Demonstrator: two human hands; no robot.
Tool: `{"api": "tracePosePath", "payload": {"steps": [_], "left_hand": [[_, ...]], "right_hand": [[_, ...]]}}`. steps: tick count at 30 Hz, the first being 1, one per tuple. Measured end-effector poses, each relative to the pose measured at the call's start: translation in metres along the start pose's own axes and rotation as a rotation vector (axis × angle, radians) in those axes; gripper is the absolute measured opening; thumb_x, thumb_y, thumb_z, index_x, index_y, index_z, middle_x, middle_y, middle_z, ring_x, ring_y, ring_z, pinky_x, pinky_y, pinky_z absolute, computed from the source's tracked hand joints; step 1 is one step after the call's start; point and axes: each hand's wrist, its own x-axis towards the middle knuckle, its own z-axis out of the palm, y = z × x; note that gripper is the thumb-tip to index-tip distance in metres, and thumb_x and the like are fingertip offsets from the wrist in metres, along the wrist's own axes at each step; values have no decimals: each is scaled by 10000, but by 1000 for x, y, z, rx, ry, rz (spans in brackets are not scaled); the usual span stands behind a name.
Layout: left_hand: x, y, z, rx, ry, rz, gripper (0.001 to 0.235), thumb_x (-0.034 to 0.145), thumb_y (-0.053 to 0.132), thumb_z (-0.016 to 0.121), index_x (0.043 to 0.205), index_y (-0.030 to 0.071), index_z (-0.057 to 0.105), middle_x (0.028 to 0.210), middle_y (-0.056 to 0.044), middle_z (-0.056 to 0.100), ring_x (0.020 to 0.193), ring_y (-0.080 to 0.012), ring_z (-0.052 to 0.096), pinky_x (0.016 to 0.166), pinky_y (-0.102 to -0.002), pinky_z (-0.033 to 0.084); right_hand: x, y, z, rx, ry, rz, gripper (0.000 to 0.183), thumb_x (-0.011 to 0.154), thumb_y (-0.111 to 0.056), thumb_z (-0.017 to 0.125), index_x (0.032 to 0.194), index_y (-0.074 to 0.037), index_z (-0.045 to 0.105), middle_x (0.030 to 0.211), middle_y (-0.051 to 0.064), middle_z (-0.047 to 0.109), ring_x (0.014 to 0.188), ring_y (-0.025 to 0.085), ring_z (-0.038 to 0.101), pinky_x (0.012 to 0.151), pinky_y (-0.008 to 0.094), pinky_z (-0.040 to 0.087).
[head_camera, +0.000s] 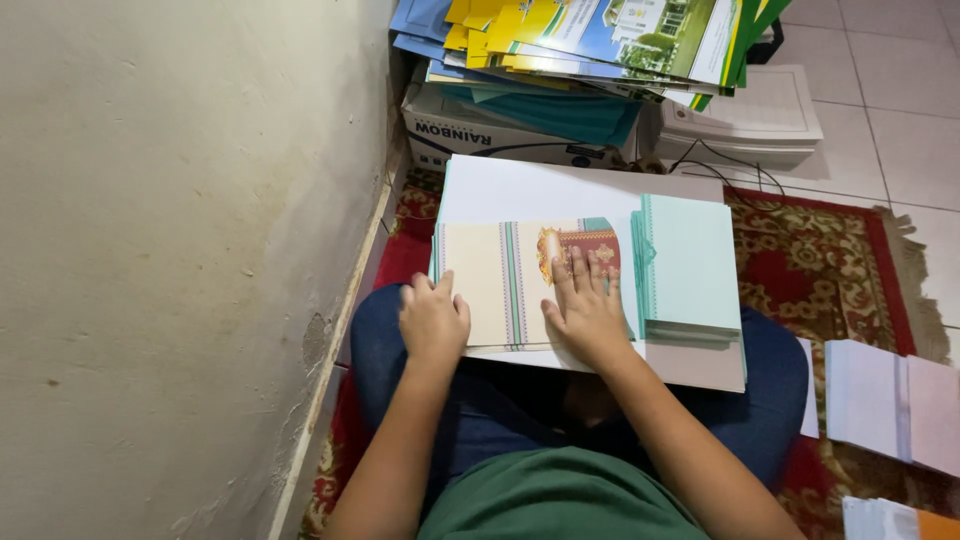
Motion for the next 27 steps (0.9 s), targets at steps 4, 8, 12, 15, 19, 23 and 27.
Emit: {"api": "tracePosePath", "payload": {"steps": [4,8,12,15,19,23,27], "left_hand": [[-9,38,-11,70,211,174,482,803,217,756,1264,81,720,1413,-246,512,1287,-392,430,946,-472,446],[-1,59,36,-103,62,382,458,956,223,567,1371,33,611,1513,-283,465,1442,-439,378,1138,-551,327],[3,57,62,-86,127,462,542,957,328,505,1421,57,578,1477,-245,529,1411,-437,439,1152,-571,285],[2,57,57,-80,87,463,558,963,323,491,1451,59,546,1506,-241,501,1425,-430,420,1164,-571,258],[3,59,60,-60,82,444,565,964,324,487,1464,65,534,1517,-230,495,1433,-418,414,1173,-560,243],[8,57,66,-54,79,418,610,950,377,470,1477,74,509,1537,-205,475,1443,-387,413,1171,-559,244],[7,56,68,-77,32,384,625,959,369,453,1488,39,484,1575,-217,425,1465,-383,386,1179,-564,222]], "right_hand": [[1,1,3,-6,40,-13,708,1003,-538,439,1608,-195,305,1698,153,181,1565,357,130,1226,574,37],[-1,1,4,-11,44,-8,713,996,-566,425,1602,-205,320,1691,158,190,1554,382,128,1224,559,44],[0,1,3,-49,58,-13,728,984,-590,419,1601,-214,323,1679,166,219,1545,419,149,1217,561,79],[15,11,15,-91,74,-9,781,970,-631,441,1604,-196,310,1662,177,253,1533,407,204,1222,541,116],[40,17,18,14,76,32,809,976,-683,358,1608,-179,311,1680,170,220,1550,384,169,1228,515,67],[44,20,25,28,55,86,811,993,-653,322,1615,-135,271,1691,161,183,1567,335,122,1239,472,42],[21,14,20,-37,116,81,784,1006,-572,368,1586,-47,315,1669,202,255,1552,352,214,1245,464,127]]}}
